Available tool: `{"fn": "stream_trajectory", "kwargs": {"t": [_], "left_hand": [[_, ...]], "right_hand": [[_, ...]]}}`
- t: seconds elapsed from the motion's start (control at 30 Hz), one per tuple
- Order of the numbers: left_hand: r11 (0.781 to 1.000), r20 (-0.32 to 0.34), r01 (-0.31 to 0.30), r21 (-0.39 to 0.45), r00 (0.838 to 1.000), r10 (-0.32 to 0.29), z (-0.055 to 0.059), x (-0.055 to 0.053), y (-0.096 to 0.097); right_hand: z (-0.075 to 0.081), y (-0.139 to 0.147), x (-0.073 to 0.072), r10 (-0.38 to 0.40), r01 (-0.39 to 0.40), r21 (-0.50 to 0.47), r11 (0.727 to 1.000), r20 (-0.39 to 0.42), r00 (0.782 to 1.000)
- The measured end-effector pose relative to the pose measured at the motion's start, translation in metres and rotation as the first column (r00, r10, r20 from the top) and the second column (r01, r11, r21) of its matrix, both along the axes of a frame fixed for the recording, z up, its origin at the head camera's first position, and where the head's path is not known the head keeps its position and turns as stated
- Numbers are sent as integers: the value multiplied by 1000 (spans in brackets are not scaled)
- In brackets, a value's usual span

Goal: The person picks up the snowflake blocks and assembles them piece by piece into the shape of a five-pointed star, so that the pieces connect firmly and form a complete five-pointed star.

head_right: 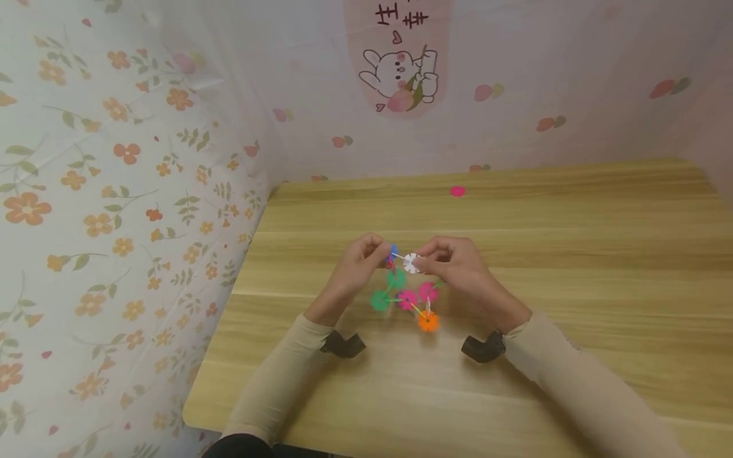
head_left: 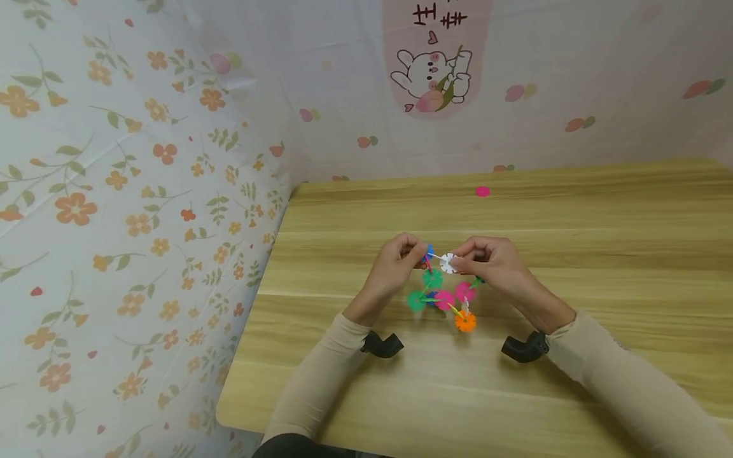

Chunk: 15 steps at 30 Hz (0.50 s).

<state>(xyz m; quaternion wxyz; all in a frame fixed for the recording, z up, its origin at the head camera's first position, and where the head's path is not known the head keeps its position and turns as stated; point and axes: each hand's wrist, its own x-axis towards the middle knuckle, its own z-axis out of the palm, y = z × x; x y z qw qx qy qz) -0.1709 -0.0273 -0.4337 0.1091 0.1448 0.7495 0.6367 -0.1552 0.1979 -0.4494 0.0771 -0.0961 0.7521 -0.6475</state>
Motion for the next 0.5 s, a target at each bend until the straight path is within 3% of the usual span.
{"fn": "stream_trajectory", "kwargs": {"t": [0.2, 0.3, 0.4, 0.5], "left_hand": [[993, 48, 117, -27, 992, -116, -7, 1, -7], [987, 83, 160, 7, 984, -160, -11, 0, -12], [982, 120, 182, 40, 975, -186, -13, -1, -22], [977, 145, 206, 50, 967, -211, -13, -4, -39]], "right_hand": [[-4, -8, -1, -1, 2, -83, 997, 20, 1000], [-5, -12, 0, 19, -16, -100, 995, 31, 999], [-8, -16, 1, 32, -30, -75, 997, 22, 999], [-17, -15, 1, 5, -5, 22, 1000, -9, 1000]]}}
